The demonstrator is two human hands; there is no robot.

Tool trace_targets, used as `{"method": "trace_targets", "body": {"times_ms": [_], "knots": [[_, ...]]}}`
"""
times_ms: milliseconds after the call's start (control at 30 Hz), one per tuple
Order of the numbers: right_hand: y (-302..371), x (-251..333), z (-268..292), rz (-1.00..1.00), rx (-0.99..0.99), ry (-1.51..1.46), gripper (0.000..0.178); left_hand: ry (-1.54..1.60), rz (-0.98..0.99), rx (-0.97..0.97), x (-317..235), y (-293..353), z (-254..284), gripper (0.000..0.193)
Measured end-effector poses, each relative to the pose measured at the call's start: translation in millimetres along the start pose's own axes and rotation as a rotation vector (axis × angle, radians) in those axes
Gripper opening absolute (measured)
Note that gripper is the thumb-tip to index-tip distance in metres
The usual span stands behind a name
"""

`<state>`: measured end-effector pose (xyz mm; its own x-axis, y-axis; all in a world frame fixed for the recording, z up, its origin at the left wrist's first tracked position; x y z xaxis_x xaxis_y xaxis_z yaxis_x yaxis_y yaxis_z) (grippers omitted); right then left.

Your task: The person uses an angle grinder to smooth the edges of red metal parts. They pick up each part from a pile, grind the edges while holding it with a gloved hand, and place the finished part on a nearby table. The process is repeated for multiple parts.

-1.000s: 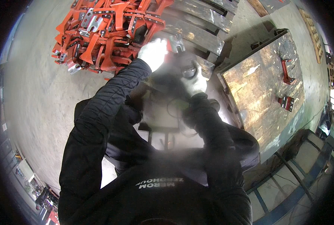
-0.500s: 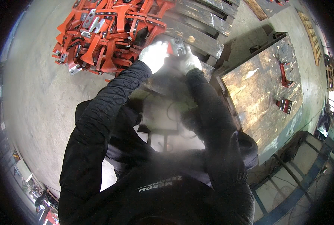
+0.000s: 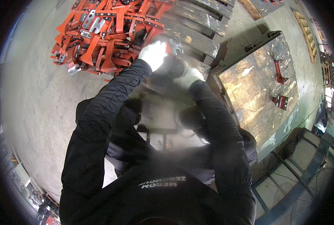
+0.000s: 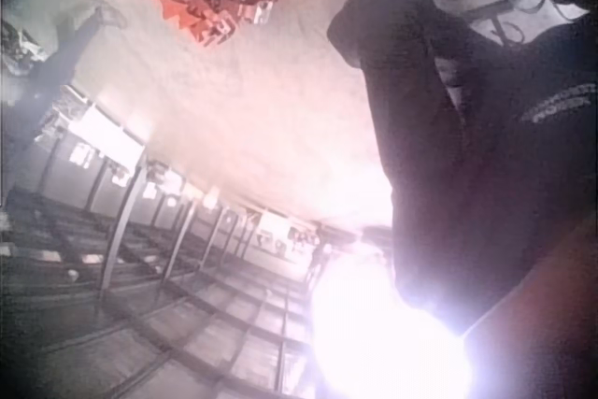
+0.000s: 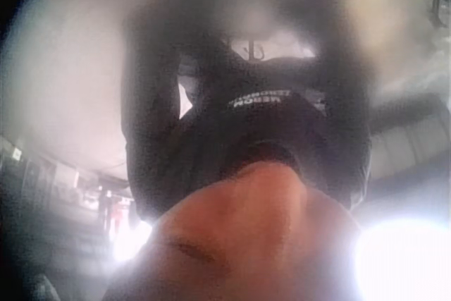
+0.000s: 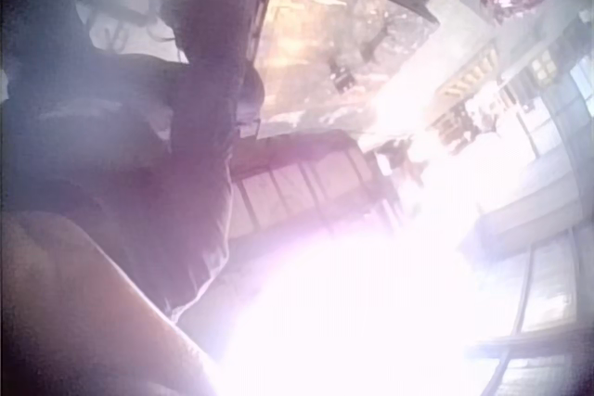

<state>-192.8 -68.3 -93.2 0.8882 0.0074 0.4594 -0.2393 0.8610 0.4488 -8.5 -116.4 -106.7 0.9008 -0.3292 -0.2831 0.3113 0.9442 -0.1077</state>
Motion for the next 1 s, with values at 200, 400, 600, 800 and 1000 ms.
{"method": "trace_targets", "body": {"times_ms": [200,400,600,800,1000], "knots": [[1.8,-35.9,-9.7,-0.133,-0.221,-0.343,0.096,-0.005,-0.015,-0.036,0.4,0.6,-2.0,0.026],[-14.3,-54.5,-36.2,-0.02,-0.274,-0.394,0.092,-0.007,-0.027,-0.024,-1.5,2.1,1.6,0.03],[-30.5,-61.6,-36.8,-0.088,-0.314,-0.39,0.093,0.014,-0.017,0.01,-3.0,1.1,5.3,0.033],[-28.4,-39.8,-19.3,-0.068,-0.195,-0.247,0.092,-0.046,-0.036,-0.013,-4.8,2.9,9.6,0.026],[-59.2,-50.7,-25.6,-0.107,-0.181,-0.234,0.097,-0.028,-0.039,-0.009,-4.0,2.0,9.2,0.034]]}}
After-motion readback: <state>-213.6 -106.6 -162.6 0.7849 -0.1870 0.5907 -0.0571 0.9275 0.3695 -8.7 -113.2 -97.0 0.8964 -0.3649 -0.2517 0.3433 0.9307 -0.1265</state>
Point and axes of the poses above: each hand's wrist, its own y-axis away from the middle knuckle, its own z-axis out of the back of the hand, x = y × z, the point moved 4 cm from there along -y, towards the middle knuckle, and after that the axes turned 3 degrees about -x, right-handed, at the moved point
